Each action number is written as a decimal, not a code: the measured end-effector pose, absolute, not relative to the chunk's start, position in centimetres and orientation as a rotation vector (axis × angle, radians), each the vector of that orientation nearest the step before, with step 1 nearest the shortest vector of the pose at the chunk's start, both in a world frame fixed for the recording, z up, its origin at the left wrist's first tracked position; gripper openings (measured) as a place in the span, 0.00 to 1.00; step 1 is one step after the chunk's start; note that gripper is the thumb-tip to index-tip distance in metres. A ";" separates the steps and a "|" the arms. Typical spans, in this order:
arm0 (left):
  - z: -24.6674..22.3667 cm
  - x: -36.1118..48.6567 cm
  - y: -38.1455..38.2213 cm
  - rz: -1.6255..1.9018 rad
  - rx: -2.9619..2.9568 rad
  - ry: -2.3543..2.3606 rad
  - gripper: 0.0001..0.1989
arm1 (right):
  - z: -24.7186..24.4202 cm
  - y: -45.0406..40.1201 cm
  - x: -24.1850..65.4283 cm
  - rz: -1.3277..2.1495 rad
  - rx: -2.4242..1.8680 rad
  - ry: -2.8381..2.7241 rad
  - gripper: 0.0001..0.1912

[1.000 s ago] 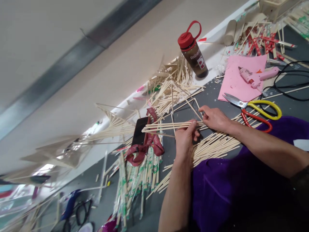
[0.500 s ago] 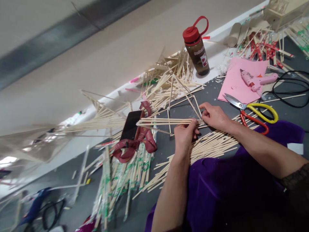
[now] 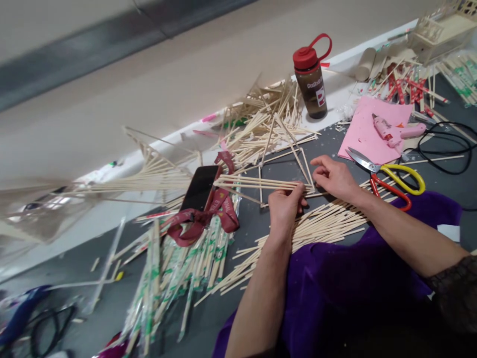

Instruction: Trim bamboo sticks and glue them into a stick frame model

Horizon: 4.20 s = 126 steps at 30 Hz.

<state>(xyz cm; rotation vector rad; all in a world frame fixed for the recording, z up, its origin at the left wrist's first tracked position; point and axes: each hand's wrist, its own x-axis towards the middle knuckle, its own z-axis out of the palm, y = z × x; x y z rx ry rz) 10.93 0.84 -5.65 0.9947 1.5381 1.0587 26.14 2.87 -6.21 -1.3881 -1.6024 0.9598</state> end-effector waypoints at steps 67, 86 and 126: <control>-5.4 10.6 1.3 1.008 1.081 1.569 0.17 | -0.3 4.6 48.4 0.387 -1.888 -1.667 0.22; -5.5 11.1 1.2 1.042 1.070 1.544 0.15 | 0.3 -2.7 38.3 1.396 -1.335 -1.319 0.21; -5.0 11.0 1.1 1.116 1.134 1.612 0.10 | -3.4 -2.3 32.6 0.890 -1.436 -1.946 0.18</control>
